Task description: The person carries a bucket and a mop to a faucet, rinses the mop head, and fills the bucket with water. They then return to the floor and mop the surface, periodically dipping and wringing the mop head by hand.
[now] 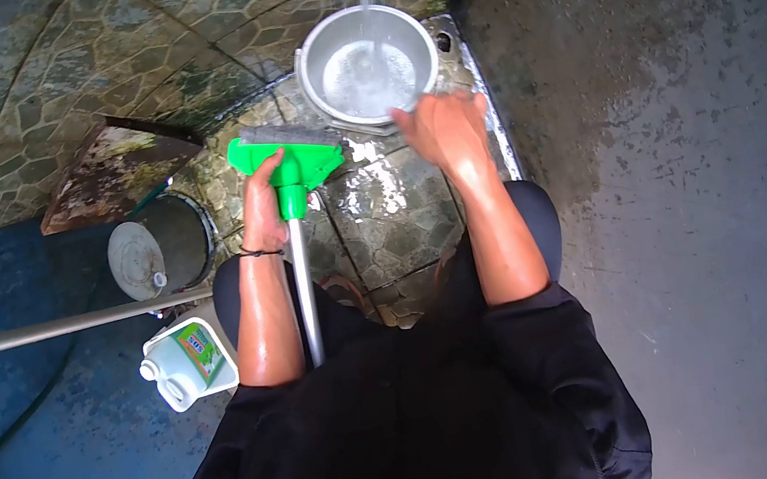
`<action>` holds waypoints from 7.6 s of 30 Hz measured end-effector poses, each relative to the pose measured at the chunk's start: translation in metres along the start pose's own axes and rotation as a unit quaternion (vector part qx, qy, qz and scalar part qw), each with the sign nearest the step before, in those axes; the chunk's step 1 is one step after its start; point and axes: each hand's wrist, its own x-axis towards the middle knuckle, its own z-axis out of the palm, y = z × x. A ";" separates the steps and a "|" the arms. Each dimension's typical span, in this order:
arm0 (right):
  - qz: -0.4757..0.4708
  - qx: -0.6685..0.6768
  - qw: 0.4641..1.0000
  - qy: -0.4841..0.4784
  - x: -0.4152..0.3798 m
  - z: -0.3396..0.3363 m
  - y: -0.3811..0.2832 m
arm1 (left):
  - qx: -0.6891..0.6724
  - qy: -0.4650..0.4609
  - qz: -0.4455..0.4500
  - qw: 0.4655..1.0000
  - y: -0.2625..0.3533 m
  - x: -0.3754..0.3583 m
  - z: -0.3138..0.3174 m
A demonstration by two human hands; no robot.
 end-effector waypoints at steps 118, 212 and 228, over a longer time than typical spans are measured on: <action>0.175 0.612 0.761 -0.124 0.079 0.126 0.023 | 0.015 0.014 0.008 1.000 0.007 -0.012 0.008; 0.104 0.314 0.943 0.036 0.080 0.113 0.085 | -0.140 -0.200 -0.027 0.969 0.063 -0.049 0.008; -0.172 0.599 0.692 -0.365 -0.042 0.063 0.009 | -0.222 -0.332 -0.190 0.897 0.074 0.097 0.097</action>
